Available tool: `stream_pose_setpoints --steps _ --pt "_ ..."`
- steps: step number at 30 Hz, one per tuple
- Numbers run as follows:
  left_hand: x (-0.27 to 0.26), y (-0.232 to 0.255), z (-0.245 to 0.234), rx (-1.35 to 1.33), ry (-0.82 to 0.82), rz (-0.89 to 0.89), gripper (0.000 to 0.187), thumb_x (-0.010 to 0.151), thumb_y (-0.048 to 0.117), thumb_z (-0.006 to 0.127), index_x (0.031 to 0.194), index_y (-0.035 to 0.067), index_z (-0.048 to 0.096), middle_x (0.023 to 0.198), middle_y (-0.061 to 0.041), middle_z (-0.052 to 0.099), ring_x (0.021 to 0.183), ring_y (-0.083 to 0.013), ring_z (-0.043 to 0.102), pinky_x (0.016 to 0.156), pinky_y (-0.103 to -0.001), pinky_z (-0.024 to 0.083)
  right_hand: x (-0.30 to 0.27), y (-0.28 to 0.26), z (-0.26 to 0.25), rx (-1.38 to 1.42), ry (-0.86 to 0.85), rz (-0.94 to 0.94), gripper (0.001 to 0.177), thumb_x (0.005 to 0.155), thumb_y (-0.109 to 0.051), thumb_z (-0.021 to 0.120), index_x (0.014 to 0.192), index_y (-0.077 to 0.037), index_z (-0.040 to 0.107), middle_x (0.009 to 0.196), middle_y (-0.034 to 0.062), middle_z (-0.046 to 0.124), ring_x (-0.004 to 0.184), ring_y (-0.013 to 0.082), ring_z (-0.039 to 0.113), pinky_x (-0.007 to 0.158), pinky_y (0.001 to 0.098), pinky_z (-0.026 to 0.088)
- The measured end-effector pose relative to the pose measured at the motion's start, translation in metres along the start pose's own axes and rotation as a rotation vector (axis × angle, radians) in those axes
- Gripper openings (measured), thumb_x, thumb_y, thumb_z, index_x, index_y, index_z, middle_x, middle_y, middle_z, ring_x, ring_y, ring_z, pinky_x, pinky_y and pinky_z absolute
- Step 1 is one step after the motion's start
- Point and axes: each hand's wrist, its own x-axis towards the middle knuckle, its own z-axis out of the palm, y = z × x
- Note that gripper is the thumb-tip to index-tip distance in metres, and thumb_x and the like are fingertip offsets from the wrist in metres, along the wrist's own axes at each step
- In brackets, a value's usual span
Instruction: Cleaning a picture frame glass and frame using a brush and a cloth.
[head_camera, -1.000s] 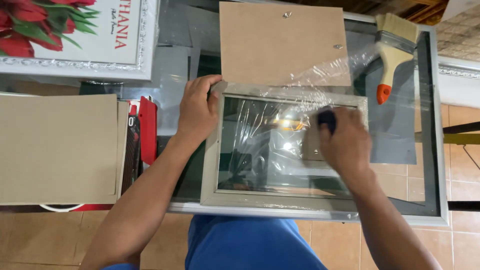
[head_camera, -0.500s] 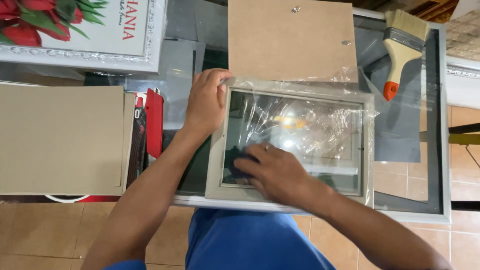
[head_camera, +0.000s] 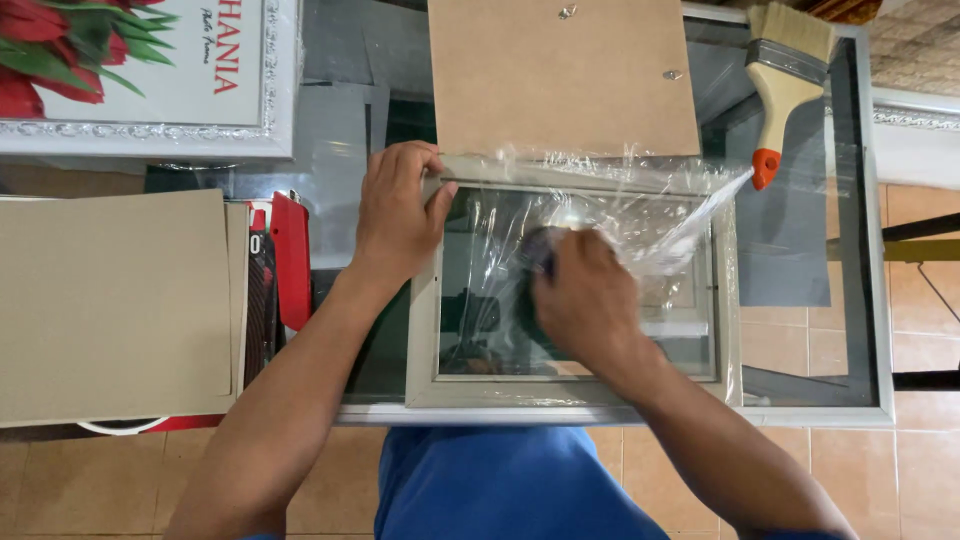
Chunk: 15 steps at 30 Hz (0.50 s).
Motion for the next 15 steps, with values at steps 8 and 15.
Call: stream_pose_setpoints --steps 8,15 --pt "0.001 0.012 -0.005 0.077 -0.132 -0.044 0.034 0.1 0.01 0.063 0.128 0.026 0.072 0.124 -0.004 0.055 0.125 -0.0357 0.049 0.098 -0.049 0.043 0.041 -0.016 -0.025 0.089 0.023 -0.047 0.036 0.092 -0.034 0.062 0.12 -0.011 0.063 0.11 0.0211 0.065 0.097 0.0482 0.07 0.077 0.0578 0.058" --pt "0.003 0.012 -0.002 0.144 -0.176 -0.082 0.041 0.101 0.01 0.058 0.139 0.025 0.066 0.124 -0.003 0.048 0.121 -0.0307 0.044 0.102 -0.046 0.039 0.021 0.155 -0.041 -0.126 0.031 0.2 0.04 0.096 -0.039 0.066 0.129 -0.017 0.064 0.119 0.0177 0.064 0.102 0.0488 0.069 0.082 0.0577 0.056"
